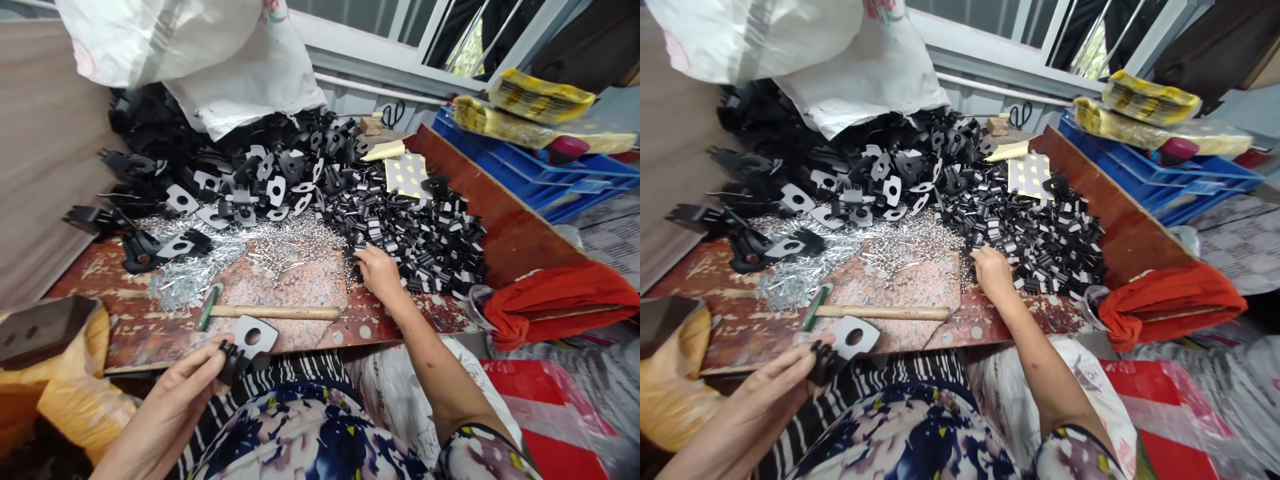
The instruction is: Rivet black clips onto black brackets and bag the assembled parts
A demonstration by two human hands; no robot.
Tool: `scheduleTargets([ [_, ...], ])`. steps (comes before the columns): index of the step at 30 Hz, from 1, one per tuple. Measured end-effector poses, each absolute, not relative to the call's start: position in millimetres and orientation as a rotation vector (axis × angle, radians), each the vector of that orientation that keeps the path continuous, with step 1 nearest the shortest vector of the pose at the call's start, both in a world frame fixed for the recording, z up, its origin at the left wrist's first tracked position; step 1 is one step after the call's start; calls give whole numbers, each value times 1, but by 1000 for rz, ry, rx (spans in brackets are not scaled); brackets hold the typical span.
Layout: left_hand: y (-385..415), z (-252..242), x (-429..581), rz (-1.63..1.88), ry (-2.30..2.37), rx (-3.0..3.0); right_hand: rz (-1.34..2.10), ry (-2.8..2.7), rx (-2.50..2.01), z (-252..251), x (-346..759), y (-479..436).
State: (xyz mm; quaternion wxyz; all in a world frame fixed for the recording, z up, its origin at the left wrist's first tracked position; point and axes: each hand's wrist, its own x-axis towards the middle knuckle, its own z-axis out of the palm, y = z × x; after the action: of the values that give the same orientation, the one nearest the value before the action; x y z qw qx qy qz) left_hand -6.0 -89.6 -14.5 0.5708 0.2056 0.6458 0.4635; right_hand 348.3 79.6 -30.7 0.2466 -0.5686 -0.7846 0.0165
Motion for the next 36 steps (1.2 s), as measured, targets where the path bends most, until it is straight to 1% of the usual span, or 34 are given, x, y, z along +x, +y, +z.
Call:
scheduleTargets([
  [2, -85, -13, -2, 1059, 1473, 545, -29, -2089, -1522, -20, 338, 70],
  [4, -79, -10, 8, 1019, 1382, 626, -2, -2043, -1376, -8, 317, 53],
  [7, -67, -5, 29, 1015, 1200, 679, 301, -2032, -1070, 2, 269, 21],
  [10, -58, -4, 45, 1071, 1050, 687, 547, -2008, -918, -1, 228, -5],
  [18, -65, -16, 38, 1118, 986, 702, 584, -1934, -896, -22, 200, -27],
  [23, -70, -25, 27, 1145, 1056, 862, 922, -1863, -984, -24, 198, -45],
  [26, -71, -27, 17, 1109, 1127, 938, 1088, -2035, -941, -21, 206, -30],
  [27, -72, -27, 14, 1095, 1137, 939, 1055, -2110, -933, -20, 210, -18],
  [28, -72, -29, 10, 1087, 1140, 930, 951, -2182, -945, -20, 214, -4],
  [31, -75, -32, 3, 1098, 1150, 879, 470, -2326, -1016, -26, 226, 46],
  [32, -77, -33, 2, 1097, 1157, 864, 383, -2370, -992, -29, 229, 61],
  [33, -78, -34, 1, 1091, 1165, 849, 345, -2412, -955, -33, 232, 73],
  [36, -78, -34, 1, 1081, 1197, 807, 372, -2451, -901, -40, 239, 92],
])
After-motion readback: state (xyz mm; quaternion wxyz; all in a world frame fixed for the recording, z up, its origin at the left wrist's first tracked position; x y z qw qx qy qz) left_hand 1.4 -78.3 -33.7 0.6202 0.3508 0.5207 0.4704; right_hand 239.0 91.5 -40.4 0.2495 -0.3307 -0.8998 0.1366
